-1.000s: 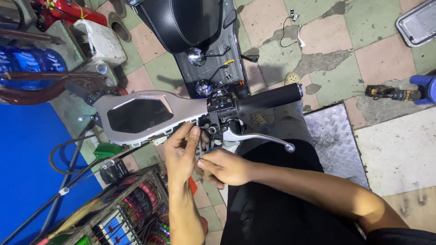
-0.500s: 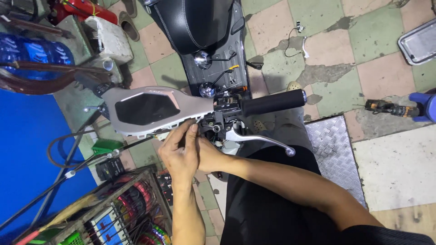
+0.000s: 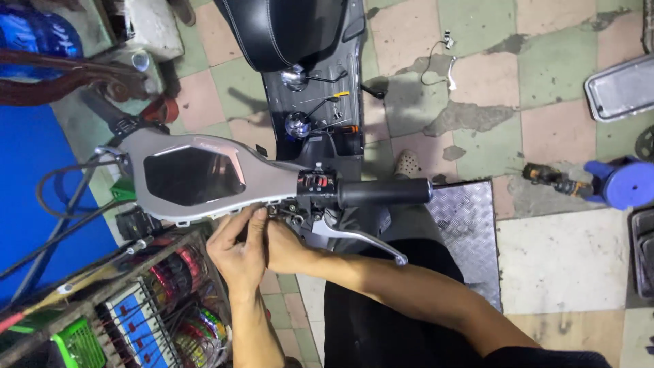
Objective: Repairing the handlebar and brake assembly of a scooter using a wrench
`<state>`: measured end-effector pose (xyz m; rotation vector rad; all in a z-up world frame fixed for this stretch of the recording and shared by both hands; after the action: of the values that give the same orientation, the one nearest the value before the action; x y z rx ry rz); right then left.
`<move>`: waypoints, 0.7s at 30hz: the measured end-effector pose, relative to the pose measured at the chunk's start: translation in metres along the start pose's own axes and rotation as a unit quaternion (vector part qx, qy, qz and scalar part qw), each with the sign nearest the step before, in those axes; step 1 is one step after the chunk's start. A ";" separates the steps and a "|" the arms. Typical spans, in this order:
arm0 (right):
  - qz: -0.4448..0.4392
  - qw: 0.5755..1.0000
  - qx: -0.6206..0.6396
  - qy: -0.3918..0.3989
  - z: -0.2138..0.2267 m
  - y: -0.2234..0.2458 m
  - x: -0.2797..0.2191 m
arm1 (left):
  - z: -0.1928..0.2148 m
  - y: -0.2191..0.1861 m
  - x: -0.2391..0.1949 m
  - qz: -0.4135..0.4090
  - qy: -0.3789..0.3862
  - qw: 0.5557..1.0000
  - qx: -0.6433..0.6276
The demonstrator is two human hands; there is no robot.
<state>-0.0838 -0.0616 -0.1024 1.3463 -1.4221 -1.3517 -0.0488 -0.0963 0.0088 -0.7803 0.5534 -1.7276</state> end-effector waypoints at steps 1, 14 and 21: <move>-0.001 1.000 0.001 0.006 0.010 0.002 0.002 | -0.004 -0.006 0.007 0.004 -0.004 1.000 0.003; -0.112 0.992 0.050 0.033 0.105 0.080 -0.078 | -0.044 0.025 -0.016 0.198 0.132 0.932 -0.273; -0.116 0.948 -0.162 -0.249 0.062 0.053 -0.098 | -0.044 0.041 -0.001 0.122 0.247 0.931 -0.238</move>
<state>-0.1369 0.0399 -0.0468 1.0139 -1.2928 -2.0920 -0.0547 -0.1083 -0.0497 -0.5637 1.3949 -1.5665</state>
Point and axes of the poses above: each hand's wrist, its own x-axis towards the middle knuckle, its own z-axis out of the back of the hand, y = z × x, the point moved 5 cm from there along x, towards the middle knuckle, and after that the axes turned 11 degrees about -y, right-handed, at the moved point
